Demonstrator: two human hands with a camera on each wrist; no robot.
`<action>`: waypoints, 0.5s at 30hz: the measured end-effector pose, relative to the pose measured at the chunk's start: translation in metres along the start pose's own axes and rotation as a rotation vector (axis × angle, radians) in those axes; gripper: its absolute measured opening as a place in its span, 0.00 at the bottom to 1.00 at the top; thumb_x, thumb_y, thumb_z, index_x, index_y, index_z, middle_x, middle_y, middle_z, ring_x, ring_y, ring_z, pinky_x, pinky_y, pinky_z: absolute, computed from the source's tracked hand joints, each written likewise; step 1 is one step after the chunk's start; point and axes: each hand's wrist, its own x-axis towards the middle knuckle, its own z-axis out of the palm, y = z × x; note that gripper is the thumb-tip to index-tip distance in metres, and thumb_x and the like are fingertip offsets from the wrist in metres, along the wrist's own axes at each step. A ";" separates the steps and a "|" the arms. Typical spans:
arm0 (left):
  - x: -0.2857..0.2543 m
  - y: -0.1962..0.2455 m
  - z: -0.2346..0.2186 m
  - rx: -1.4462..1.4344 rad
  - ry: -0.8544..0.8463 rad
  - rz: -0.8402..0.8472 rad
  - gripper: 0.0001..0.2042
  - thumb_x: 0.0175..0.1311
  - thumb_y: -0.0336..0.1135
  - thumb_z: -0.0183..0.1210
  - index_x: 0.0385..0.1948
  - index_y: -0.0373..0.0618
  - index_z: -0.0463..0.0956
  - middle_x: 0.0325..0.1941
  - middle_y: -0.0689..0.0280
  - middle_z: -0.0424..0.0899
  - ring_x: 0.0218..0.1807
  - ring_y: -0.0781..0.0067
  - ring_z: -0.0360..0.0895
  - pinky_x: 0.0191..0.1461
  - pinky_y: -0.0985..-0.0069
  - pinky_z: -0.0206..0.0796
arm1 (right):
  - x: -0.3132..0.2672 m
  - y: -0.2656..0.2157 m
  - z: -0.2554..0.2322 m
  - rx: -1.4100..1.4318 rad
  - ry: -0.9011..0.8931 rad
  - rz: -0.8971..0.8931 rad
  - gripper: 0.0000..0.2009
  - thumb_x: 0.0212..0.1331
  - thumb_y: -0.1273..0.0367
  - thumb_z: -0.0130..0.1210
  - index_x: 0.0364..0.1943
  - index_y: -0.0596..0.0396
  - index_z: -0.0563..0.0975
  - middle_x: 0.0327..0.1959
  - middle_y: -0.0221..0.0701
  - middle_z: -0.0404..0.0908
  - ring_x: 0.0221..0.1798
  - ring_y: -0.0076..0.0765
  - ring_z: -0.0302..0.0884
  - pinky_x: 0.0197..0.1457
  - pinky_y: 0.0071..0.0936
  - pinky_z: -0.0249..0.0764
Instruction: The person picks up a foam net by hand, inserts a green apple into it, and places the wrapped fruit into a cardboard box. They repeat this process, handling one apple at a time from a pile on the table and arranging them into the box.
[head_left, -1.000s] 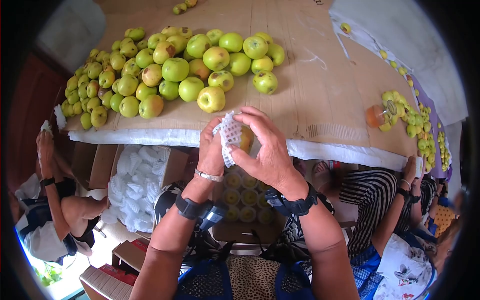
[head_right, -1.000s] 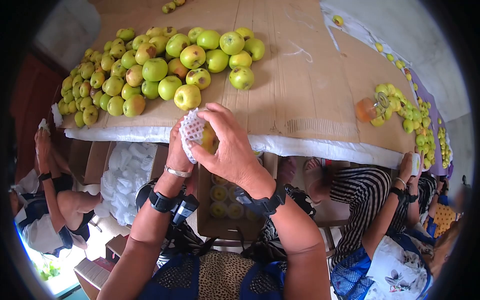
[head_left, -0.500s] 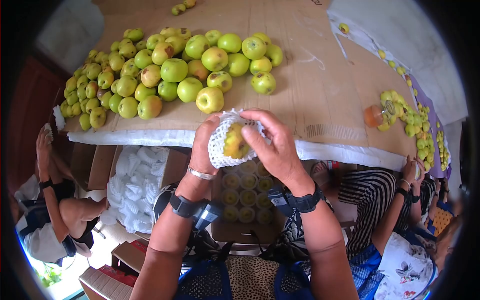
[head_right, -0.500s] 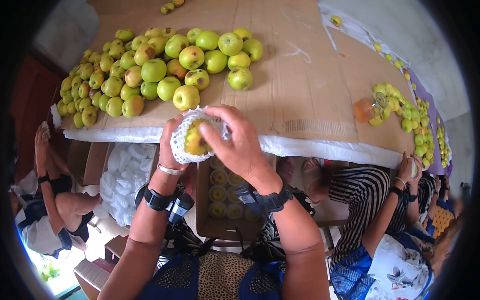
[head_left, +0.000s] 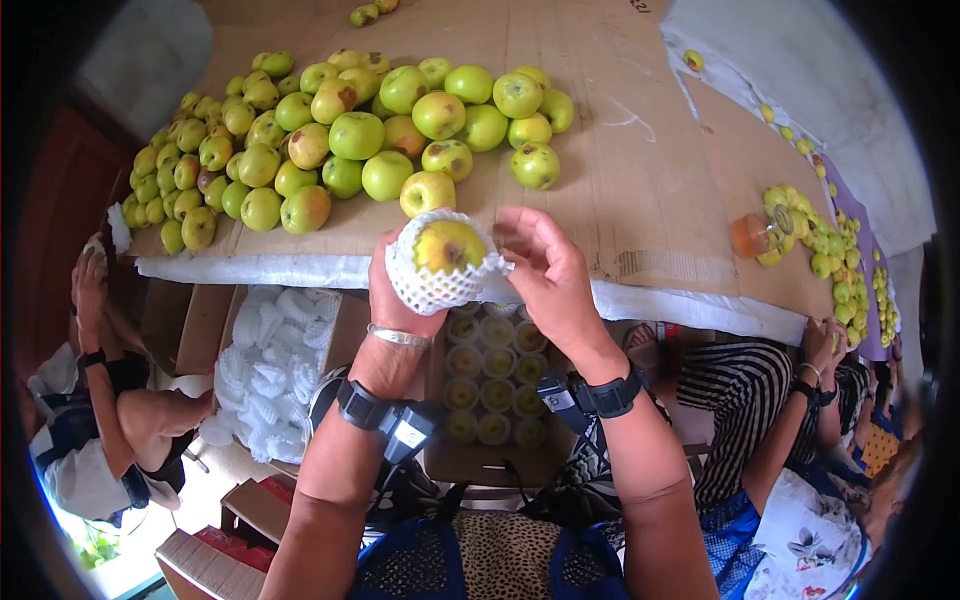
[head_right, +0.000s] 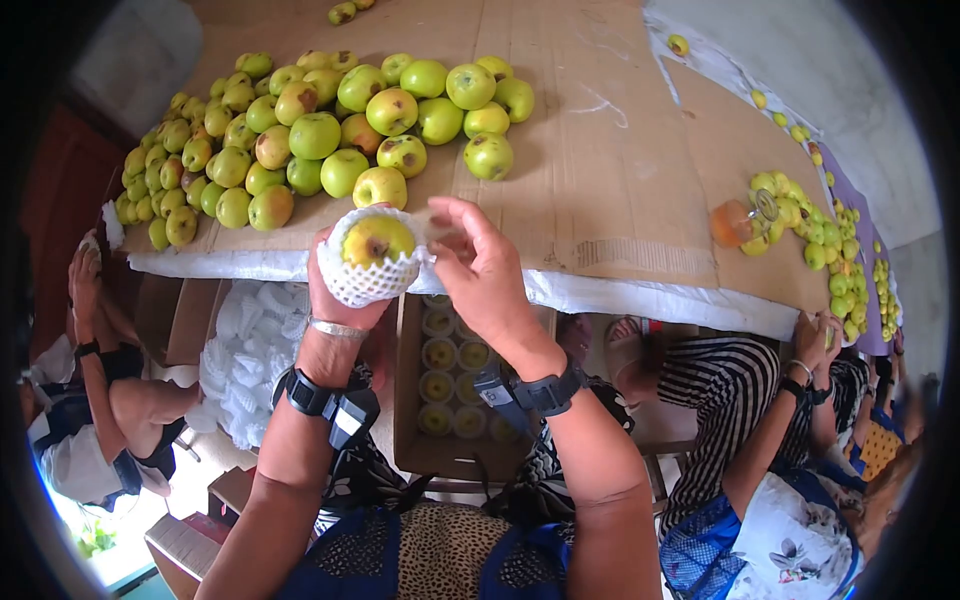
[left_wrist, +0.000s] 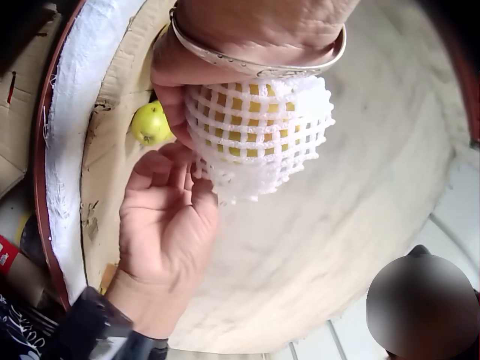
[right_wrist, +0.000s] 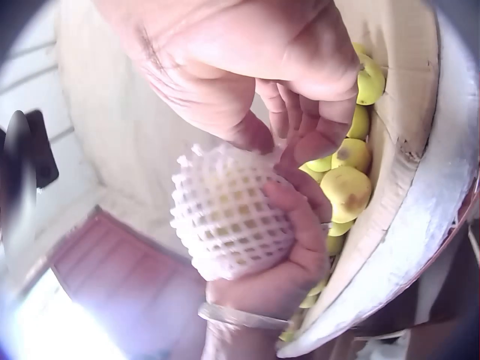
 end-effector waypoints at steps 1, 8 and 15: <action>0.000 0.000 0.001 0.024 0.015 0.012 0.22 0.63 0.44 0.37 0.48 0.36 0.69 0.43 0.58 0.78 0.45 0.63 0.75 0.50 0.68 0.68 | 0.000 -0.002 0.001 -0.157 0.007 -0.177 0.16 0.49 0.80 0.50 0.46 0.58 0.71 0.43 0.36 0.74 0.43 0.34 0.75 0.47 0.27 0.72; 0.007 0.001 -0.011 0.172 0.047 0.101 0.16 0.65 0.42 0.39 0.43 0.41 0.70 0.41 0.62 0.78 0.41 0.64 0.77 0.46 0.68 0.69 | -0.006 -0.008 0.010 -0.397 -0.059 -0.413 0.16 0.40 0.75 0.60 0.37 0.52 0.72 0.41 0.35 0.73 0.44 0.44 0.73 0.49 0.34 0.70; 0.002 -0.004 -0.002 0.218 0.105 0.176 0.15 0.64 0.41 0.43 0.44 0.41 0.69 0.41 0.64 0.78 0.42 0.70 0.76 0.46 0.72 0.68 | -0.005 0.003 0.009 -0.535 -0.069 -0.533 0.12 0.38 0.76 0.61 0.30 0.53 0.72 0.28 0.29 0.72 0.33 0.37 0.72 0.37 0.33 0.70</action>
